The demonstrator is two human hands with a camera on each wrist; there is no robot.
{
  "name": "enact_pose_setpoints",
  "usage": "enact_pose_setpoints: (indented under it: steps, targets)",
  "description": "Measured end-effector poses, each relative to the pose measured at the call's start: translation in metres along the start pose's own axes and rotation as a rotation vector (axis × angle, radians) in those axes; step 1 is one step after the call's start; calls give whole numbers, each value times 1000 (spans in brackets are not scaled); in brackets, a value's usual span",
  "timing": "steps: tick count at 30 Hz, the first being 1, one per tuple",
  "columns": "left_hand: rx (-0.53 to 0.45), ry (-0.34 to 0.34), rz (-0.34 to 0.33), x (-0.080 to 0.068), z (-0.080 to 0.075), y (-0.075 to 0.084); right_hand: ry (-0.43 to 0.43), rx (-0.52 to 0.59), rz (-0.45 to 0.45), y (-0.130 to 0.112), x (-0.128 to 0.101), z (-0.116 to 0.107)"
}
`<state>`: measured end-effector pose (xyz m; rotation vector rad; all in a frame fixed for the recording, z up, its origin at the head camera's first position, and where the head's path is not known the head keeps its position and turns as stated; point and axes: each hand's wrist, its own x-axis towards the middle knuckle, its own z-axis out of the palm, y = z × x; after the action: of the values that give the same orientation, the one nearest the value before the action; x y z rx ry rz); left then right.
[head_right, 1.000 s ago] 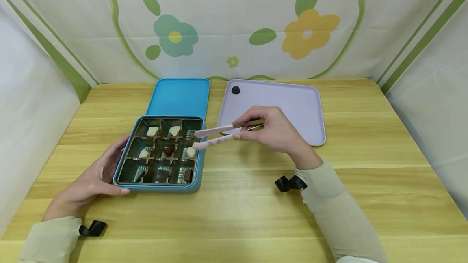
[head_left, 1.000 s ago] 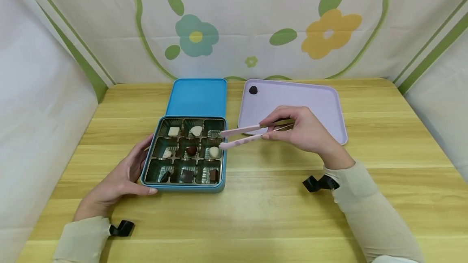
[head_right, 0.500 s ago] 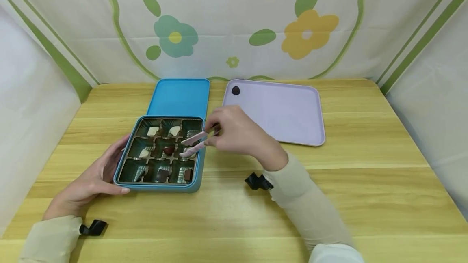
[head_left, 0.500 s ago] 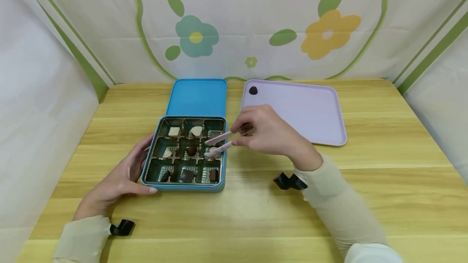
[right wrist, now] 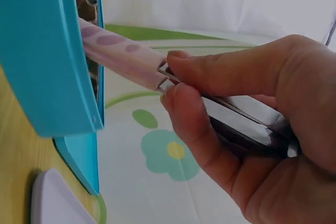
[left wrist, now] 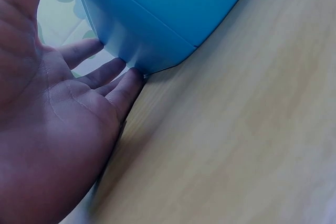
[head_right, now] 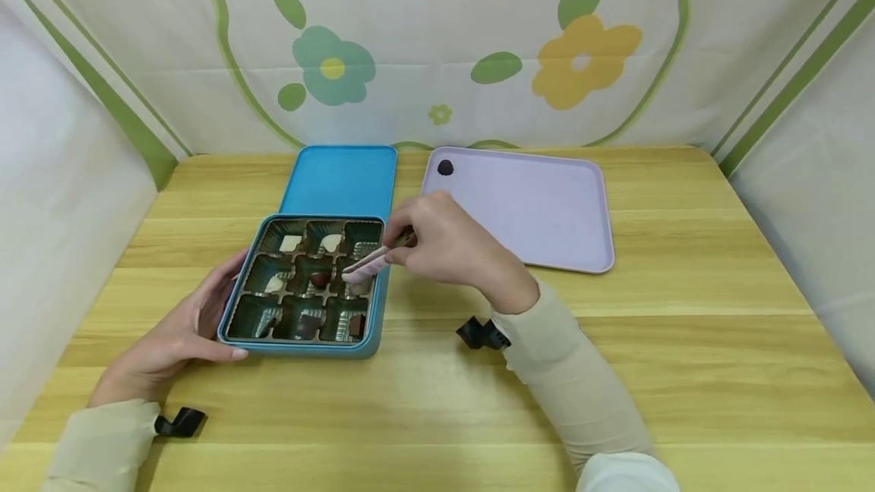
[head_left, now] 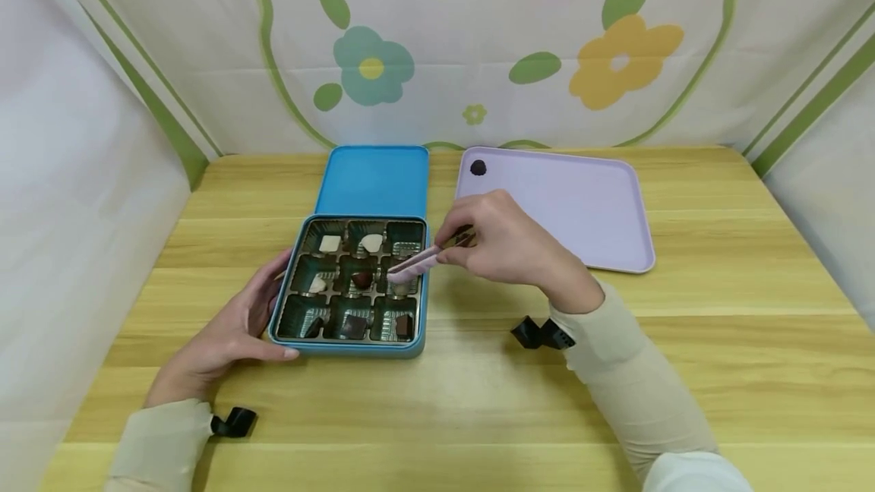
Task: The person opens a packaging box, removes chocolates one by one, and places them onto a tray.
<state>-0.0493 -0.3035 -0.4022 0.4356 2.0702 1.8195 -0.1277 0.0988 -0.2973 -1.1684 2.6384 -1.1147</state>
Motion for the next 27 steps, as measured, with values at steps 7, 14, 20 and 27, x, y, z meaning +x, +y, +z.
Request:
enact_pose_setpoints:
  steps: [7,14,20,27]
  targets:
    - [2,-10,-5,0,-2,0,-74,-70,16,-10,5,4]
    - [6,-4,-10,1,-1,1,-136,-85,62,-9,10,8]
    - [12,-3,-18,0,-1,1,-71,-17,39,-1,3,3]
    - [10,-5,-7,0,0,1,15,45,21,8,-8,-8]
